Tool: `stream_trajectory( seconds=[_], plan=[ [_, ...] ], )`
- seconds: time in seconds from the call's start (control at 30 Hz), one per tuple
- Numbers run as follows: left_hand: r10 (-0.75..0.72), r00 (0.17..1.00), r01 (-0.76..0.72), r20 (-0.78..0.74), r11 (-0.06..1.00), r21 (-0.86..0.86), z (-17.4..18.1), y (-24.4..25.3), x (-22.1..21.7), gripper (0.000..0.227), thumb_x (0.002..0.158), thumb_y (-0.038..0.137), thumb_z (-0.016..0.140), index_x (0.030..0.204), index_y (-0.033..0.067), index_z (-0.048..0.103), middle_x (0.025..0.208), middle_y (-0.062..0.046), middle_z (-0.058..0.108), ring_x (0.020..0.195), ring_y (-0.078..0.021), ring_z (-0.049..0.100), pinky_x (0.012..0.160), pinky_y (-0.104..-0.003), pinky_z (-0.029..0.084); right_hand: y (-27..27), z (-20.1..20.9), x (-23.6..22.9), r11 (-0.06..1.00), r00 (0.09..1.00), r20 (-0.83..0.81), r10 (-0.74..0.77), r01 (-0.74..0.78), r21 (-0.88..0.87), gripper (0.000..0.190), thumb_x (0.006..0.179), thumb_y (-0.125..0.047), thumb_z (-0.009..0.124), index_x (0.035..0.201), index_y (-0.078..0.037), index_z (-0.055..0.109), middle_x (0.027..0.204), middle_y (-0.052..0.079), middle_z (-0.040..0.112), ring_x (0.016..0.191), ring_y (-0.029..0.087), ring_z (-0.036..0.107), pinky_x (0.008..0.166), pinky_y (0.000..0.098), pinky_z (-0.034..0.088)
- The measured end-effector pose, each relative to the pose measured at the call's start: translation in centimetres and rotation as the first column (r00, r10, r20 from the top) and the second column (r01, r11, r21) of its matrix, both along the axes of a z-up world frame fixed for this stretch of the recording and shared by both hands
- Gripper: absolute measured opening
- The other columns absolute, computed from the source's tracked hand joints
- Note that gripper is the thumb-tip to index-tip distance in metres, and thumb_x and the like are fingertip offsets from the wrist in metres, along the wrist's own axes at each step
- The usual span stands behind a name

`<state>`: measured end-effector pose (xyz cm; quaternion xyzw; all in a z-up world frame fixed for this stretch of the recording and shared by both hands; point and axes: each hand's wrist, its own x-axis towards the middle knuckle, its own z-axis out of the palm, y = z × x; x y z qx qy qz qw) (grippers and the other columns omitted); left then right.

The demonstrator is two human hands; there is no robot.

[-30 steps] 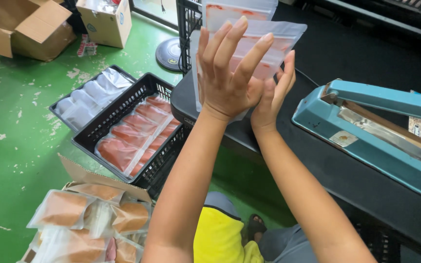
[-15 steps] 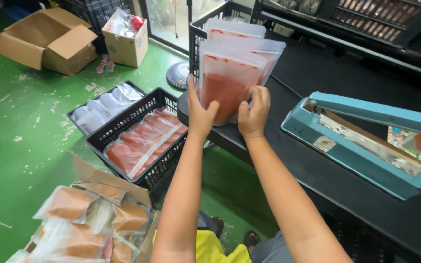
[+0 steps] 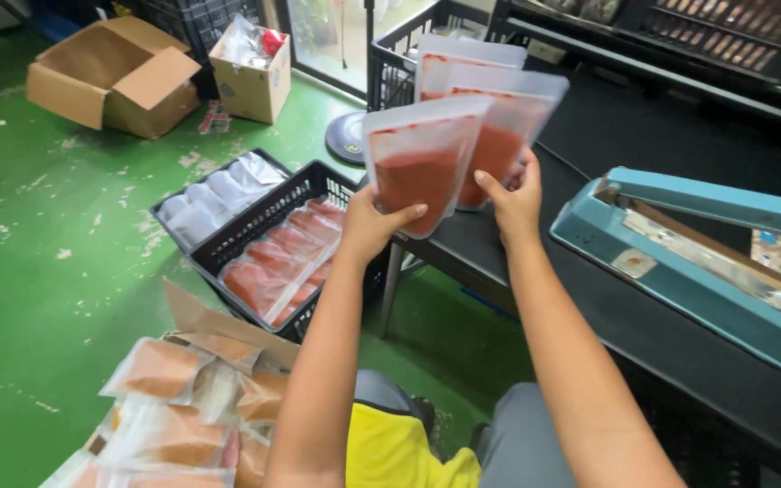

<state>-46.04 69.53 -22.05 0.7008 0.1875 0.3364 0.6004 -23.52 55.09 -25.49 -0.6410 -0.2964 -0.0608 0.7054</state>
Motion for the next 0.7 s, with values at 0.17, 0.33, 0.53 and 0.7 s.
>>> stream_trajectory(
  seconds=[0.17, 0.33, 0.53, 0.7],
  plan=[
    [0.088, 0.994, -0.083, 0.059, 0.994, -0.076, -0.8, 4.0, -4.9, 0.049, 0.069, 0.033, 0.099, 0.106, 0.0098, 0.078, 0.091, -0.009, 0.079, 0.086, -0.0162, 0.073, 0.079, -0.034, 0.059, -0.8, 1.9, -1.6, 0.971, 0.999, 0.049, 0.016, -0.004, -0.239, 0.078, 0.066, -0.038, 0.104, 0.13, -0.014, 0.065, 0.119, 0.012, 0.071, 0.113, 0.028, 0.067, 0.097, 0.0417, 0.052],
    [0.25, 0.965, -0.247, 0.082, 0.968, -0.047, -1.3, 7.1, -11.8, 0.045, 0.074, 0.039, 0.098, 0.101, 0.0121, 0.075, 0.088, -0.005, 0.079, 0.081, -0.0118, 0.075, 0.074, -0.029, 0.06, -0.3, 2.5, -4.4, 0.933, 0.983, 0.17, 0.074, -0.008, -0.359, 0.082, 0.065, -0.038, 0.104, 0.133, -0.015, 0.065, 0.125, 0.009, 0.07, 0.123, 0.026, 0.064, 0.105, 0.0423, 0.048],
    [0.436, 0.898, -0.439, -0.066, 0.869, -0.23, -4.7, 10.4, -16.0, 0.066, 0.08, 0.046, 0.091, 0.126, 0.0045, 0.069, 0.118, -0.018, 0.074, 0.111, -0.0305, 0.072, 0.089, -0.048, 0.061, 3.1, 7.0, -14.5, 0.929, 0.943, 0.249, 0.223, -0.128, -0.348, 0.066, 0.073, -0.03, 0.101, 0.125, -0.009, 0.066, 0.118, 0.015, 0.072, 0.118, 0.031, 0.067, 0.1, 0.0453, 0.051],
    [0.598, 0.771, -0.58, -0.219, 0.517, -0.629, -7.2, 9.7, -19.1, 0.087, 0.077, 0.048, 0.09, 0.139, -0.0029, 0.054, 0.132, -0.027, 0.062, 0.112, -0.0448, 0.069, 0.068, -0.068, 0.063, 8.6, 10.2, -23.5, 0.688, 0.894, 0.005, 0.448, -0.341, -0.641, 0.072, 0.062, -0.043, 0.097, 0.122, -0.016, 0.068, 0.112, 0.01, 0.076, 0.116, 0.031, 0.069, 0.097, 0.044, 0.052]
  ],
)
